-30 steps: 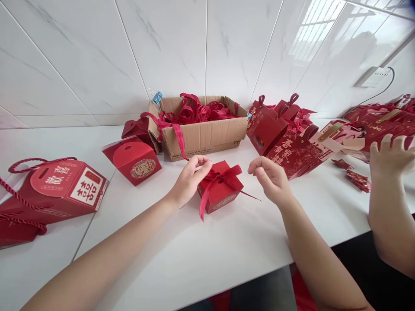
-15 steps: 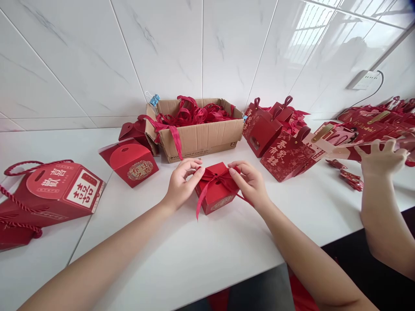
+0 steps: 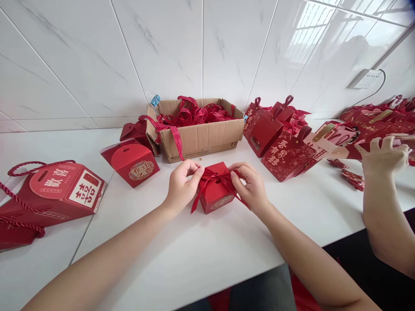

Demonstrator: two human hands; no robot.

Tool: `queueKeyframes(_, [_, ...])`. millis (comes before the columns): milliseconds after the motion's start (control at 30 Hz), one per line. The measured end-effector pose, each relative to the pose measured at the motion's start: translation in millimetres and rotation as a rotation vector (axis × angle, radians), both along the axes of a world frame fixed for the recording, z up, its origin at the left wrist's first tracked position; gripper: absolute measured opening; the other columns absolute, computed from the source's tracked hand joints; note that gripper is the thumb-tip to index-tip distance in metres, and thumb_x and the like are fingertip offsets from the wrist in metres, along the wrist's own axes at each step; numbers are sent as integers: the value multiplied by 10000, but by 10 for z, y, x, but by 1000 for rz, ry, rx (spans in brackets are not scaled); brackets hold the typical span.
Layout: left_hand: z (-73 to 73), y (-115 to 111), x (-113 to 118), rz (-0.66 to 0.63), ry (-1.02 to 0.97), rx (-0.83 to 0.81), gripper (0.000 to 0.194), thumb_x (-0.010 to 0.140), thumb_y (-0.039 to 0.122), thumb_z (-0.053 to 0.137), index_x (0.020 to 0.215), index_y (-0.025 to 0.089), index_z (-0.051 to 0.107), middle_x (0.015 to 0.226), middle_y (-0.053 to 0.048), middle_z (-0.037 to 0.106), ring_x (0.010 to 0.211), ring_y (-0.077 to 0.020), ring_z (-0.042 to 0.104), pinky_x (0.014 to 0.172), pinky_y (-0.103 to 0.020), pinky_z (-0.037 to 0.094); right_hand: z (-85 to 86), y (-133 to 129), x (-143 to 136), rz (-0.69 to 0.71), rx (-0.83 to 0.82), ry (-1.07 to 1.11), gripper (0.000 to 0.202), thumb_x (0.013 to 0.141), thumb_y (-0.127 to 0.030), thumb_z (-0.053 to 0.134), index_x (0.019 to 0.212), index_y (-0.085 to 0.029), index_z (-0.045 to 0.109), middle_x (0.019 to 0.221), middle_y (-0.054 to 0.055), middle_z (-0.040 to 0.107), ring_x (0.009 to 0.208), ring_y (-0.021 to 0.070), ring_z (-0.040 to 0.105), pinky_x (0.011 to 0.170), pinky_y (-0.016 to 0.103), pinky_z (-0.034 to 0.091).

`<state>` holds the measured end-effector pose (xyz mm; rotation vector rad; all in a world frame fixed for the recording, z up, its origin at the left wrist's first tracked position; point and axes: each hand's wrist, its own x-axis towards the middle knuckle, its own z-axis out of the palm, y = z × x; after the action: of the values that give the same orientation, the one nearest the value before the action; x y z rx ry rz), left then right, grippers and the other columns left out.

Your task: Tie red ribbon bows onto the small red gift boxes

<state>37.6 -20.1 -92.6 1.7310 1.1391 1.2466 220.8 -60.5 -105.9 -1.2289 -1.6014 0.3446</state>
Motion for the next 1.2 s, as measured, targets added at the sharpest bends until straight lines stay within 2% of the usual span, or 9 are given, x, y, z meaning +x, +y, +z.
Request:
queueKeyframes(200, [18, -15, 13, -24, 18, -13, 237, 829, 336, 570, 661, 200, 472, 834, -25, 618, 802, -173, 589, 784, -310, 483, 0, 1, 21, -5, 18, 53, 196, 829, -208, 510, 664, -224, 404, 875, 65, 622, 800, 184, 614, 699, 336, 530])
queueKeyframes(333, [30, -6, 11, -67, 17, -37, 226, 837, 348, 571, 688, 201, 484, 801, -11, 607, 775, -164, 584, 771, -305, 482, 71, -20, 64, 43, 1, 175, 95, 836, -258, 550, 895, -235, 480, 1042, 79, 608, 997, 220, 620, 807, 394, 528])
queueKeyframes(433, [39, -1, 7, -89, 7, -63, 228, 836, 370, 573, 702, 203, 495, 765, -3, 600, 749, -162, 582, 746, -302, 483, 139, -27, 42, 96, 107, -58, 238, 795, -238, 623, 1026, -245, 565, 1207, 111, 561, 1140, 260, 548, 930, 452, 474])
queueKeyframes(500, [48, -3, 8, -90, -2, -71, 230, 831, 373, 576, 698, 202, 497, 760, -1, 600, 737, -159, 580, 734, -300, 481, 158, -16, 4, 114, 150, -199, 222, 785, -216, 642, 1004, -248, 621, 1249, 115, 540, 1143, 272, 541, 944, 462, 468])
queueKeyframes(600, [61, -10, 11, -91, -9, -69, 224, 825, 365, 582, 695, 199, 506, 751, 2, 596, 729, -156, 572, 724, -296, 475, 150, 13, -49, 87, 186, -272, 126, 811, -202, 623, 913, -252, 676, 1239, 105, 556, 1117, 269, 549, 927, 461, 479])
queueKeyframes(733, [67, -13, 18, -108, -43, -83, 220, 827, 349, 584, 697, 191, 503, 730, 8, 578, 710, -144, 556, 684, -276, 460, 137, 37, -73, 74, 191, -291, 94, 835, -208, 606, 841, -250, 689, 1224, 96, 572, 1112, 271, 545, 919, 484, 480])
queueKeyframes(867, [56, 1, 16, -111, -91, -97, 233, 834, 326, 577, 681, 184, 473, 695, 22, 544, 660, -121, 524, 631, -251, 431, 141, 37, -87, 129, 158, -286, 113, 859, -197, 569, 824, -229, 672, 1211, 101, 581, 1126, 266, 531, 931, 491, 475])
queueKeyframes(1033, [29, 38, 14, -95, -157, -131, 241, 820, 311, 594, 667, 176, 466, 650, 38, 509, 586, -93, 476, 557, -222, 380, 131, 31, -113, 207, 99, -238, 133, 838, -161, 570, 793, -229, 675, 1169, 90, 602, 1151, 271, 509, 922, 480, 487])
queueKeyframes(1200, [9, 69, 21, -74, -171, -182, 253, 808, 312, 607, 648, 171, 470, 636, 37, 509, 574, -87, 455, 559, -220, 371, 111, 30, -115, 231, 43, -193, 122, 820, -166, 590, 778, -228, 686, 1134, 85, 612, 1134, 268, 517, 941, 470, 470])
